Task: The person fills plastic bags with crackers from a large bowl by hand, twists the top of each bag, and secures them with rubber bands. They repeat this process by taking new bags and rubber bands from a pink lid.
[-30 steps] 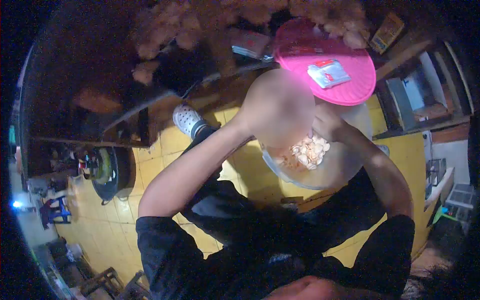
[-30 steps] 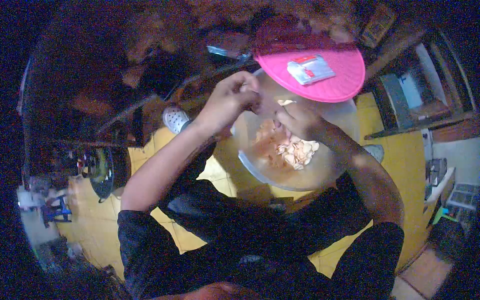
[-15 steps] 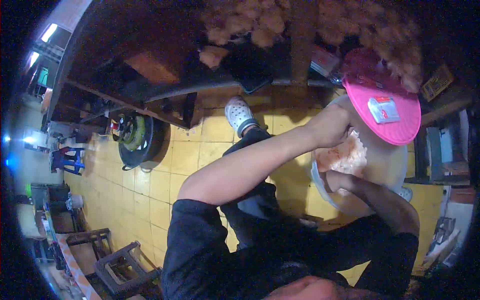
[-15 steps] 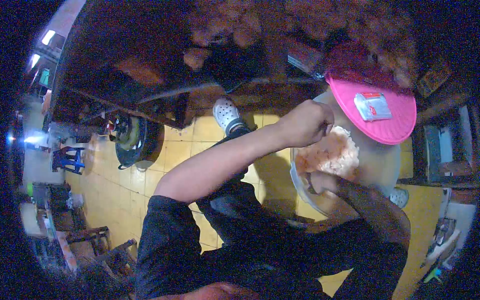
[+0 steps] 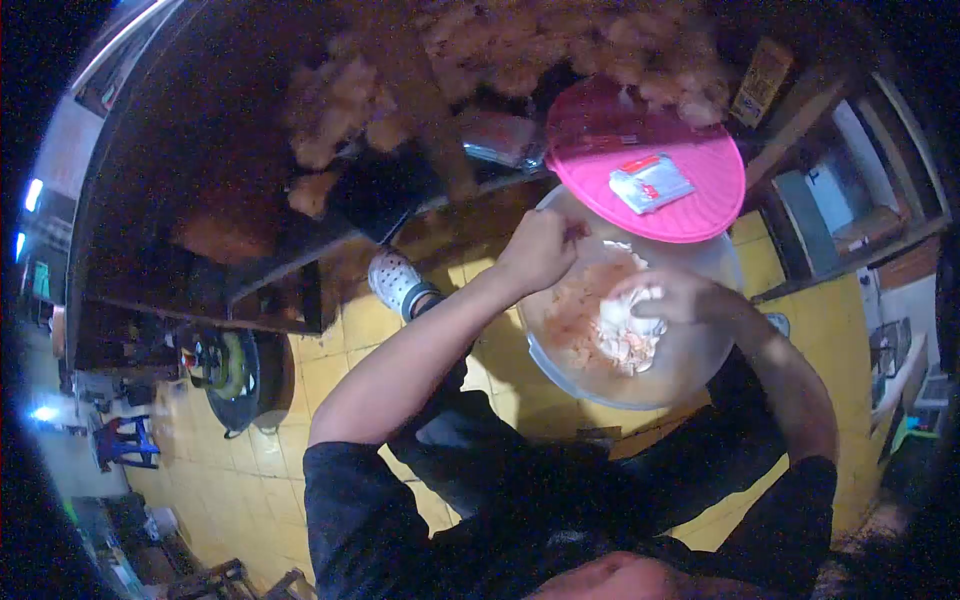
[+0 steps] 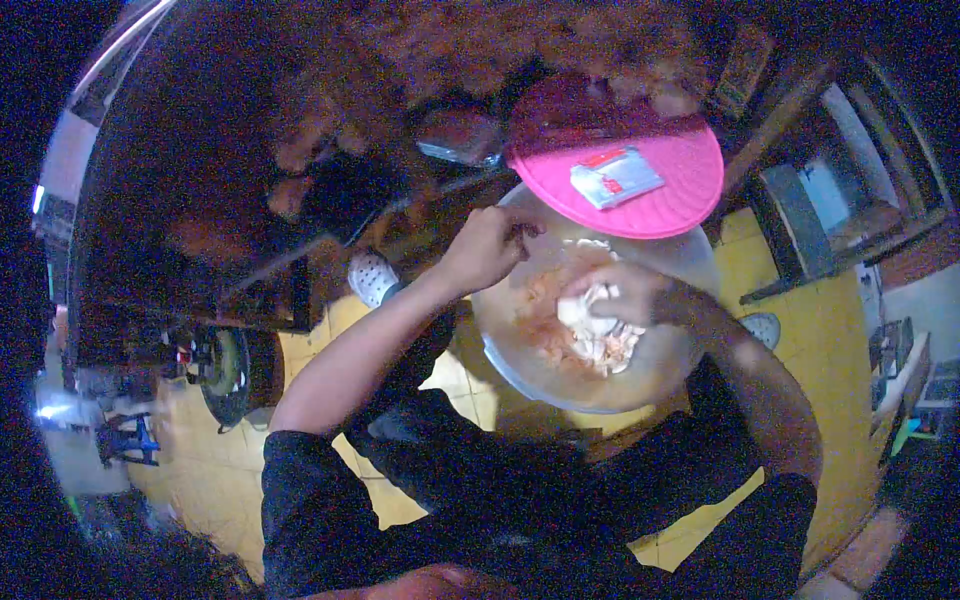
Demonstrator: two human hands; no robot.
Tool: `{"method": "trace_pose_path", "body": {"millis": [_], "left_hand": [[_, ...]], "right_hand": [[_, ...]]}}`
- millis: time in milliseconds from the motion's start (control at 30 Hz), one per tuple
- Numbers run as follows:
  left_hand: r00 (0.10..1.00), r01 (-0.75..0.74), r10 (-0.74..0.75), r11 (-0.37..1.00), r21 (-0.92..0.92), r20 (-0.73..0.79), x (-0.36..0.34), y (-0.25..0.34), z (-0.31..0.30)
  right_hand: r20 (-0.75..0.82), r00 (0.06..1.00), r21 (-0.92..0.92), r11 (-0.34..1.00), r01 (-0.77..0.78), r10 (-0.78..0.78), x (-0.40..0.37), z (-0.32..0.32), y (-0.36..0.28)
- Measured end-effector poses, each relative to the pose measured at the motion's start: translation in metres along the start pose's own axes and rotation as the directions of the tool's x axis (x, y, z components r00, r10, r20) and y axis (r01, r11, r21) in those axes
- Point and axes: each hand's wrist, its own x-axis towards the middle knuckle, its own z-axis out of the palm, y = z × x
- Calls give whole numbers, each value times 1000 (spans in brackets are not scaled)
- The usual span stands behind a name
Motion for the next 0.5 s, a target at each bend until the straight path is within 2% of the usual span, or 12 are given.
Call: {"method": "trace_pose_path", "body": {"millis": [33, 67, 100, 167, 200, 233, 267, 300, 367, 400, 467, 500], "left_hand": [[1000, -9, 9, 999, -37, 5, -1, -1, 4], [1000, -18, 19, 997, -75, 11, -3, 3, 6], [999, -34, 36, 997, -71, 23, -3, 6, 9], [965, 157, -37, 874, -460, 258, -4, 17, 14], [963, 148, -24, 877, -457, 267, -6, 25, 16], [962, 205, -53, 788, -580, 268, -10, 34, 18], [959, 254, -83, 681, -687, 273, -12, 41, 20], [959, 249, -74, 687, -683, 275, -13, 41, 23], [986, 79, 41, 743, -665, 163, -12, 40, 30], [985, 76, 46, 744, -664, 165, -11, 41, 29], [980, 39, 70, 848, -529, 184, -10, 42, 25], [980, 37, 73, 848, -529, 186, -9, 41, 27]], "right_hand": [[-46, 980, 269, 947, -174, 193, -3, -12, -13], [-39, 924, 525, 795, -305, 380, -4, -19, -20], [-57, 920, 530, 793, -301, 388, -4, -22, -20], [-229, 913, 625, 770, -128, 337, -6, -26, -17], [-294, 904, 609, 790, -72, 309, -3, -22, -11], [-307, 899, 608, 791, -67, 312, -4, -22, -11], [-262, 880, 659, 740, -137, 396, -2, -22, -14], [-210, 856, 705, 679, -203, 473, 1, -20, -18], [-277, 837, 685, 708, -174, 473, 5, -13, -17], [-318, 821, 657, 735, -169, 474, 6, -10, -12], [-361, 802, 628, 760, -168, 476, 8, -7, -12], [-380, 769, 610, 764, -210, 515, 9, -5, -15]]}}
